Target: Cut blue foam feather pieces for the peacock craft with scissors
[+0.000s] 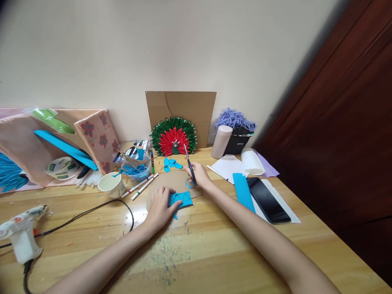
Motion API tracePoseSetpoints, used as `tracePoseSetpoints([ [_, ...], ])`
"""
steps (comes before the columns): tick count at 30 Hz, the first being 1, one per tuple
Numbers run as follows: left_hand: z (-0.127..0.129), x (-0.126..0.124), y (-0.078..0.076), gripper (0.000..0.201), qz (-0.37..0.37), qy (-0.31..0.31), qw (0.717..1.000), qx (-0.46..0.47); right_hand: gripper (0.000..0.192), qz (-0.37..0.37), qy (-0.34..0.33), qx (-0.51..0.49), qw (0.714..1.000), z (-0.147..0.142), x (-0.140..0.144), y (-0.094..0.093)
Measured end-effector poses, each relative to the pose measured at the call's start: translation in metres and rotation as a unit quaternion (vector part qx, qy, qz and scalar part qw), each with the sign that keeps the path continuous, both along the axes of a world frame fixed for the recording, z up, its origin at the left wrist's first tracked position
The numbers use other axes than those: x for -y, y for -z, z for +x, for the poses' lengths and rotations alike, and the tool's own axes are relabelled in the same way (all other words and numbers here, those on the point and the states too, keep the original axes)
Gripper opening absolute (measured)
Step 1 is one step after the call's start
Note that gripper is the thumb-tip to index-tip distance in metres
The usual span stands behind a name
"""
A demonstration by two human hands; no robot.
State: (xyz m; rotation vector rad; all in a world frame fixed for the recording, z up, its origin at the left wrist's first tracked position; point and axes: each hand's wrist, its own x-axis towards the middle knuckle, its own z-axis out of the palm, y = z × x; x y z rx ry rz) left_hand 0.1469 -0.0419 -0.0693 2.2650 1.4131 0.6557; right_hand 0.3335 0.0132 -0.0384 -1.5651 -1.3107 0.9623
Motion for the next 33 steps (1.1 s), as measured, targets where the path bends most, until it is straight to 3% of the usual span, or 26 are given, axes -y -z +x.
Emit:
tracePoseSetpoints([
  [3,0.000,-0.001,0.002,0.024,0.003,0.011,1.000,-0.008,0.035,-0.015,-0.055,-0.078,0.995,0.003,0.040,0.009],
  [7,0.000,-0.004,0.003,0.014,-0.002,0.020,1.000,0.006,0.043,-0.035,-0.065,-0.206,0.976,0.002,0.077,0.023],
  [15,0.001,-0.008,0.001,0.028,-0.093,-0.020,0.982,0.162,0.061,-0.055,-0.129,-0.346,0.928,0.003,0.092,0.044],
  [20,0.001,-0.008,-0.003,0.034,-0.158,-0.006,0.949,0.272,0.076,-0.074,-0.150,-0.355,0.920,0.008,0.096,0.036],
  [24,0.002,-0.007,-0.004,0.034,-0.192,0.013,0.934,0.302,0.064,-0.076,-0.145,-0.339,0.927,0.006,0.095,0.037],
  [28,0.001,-0.002,-0.008,0.034,-0.174,0.044,0.948,0.263,0.045,-0.060,-0.105,-0.286,0.951,0.001,0.092,0.040],
  [33,0.001,0.003,-0.010,0.035,-0.132,0.100,0.967,0.196,0.041,-0.051,-0.102,-0.259,0.959,-0.001,0.091,0.043],
])
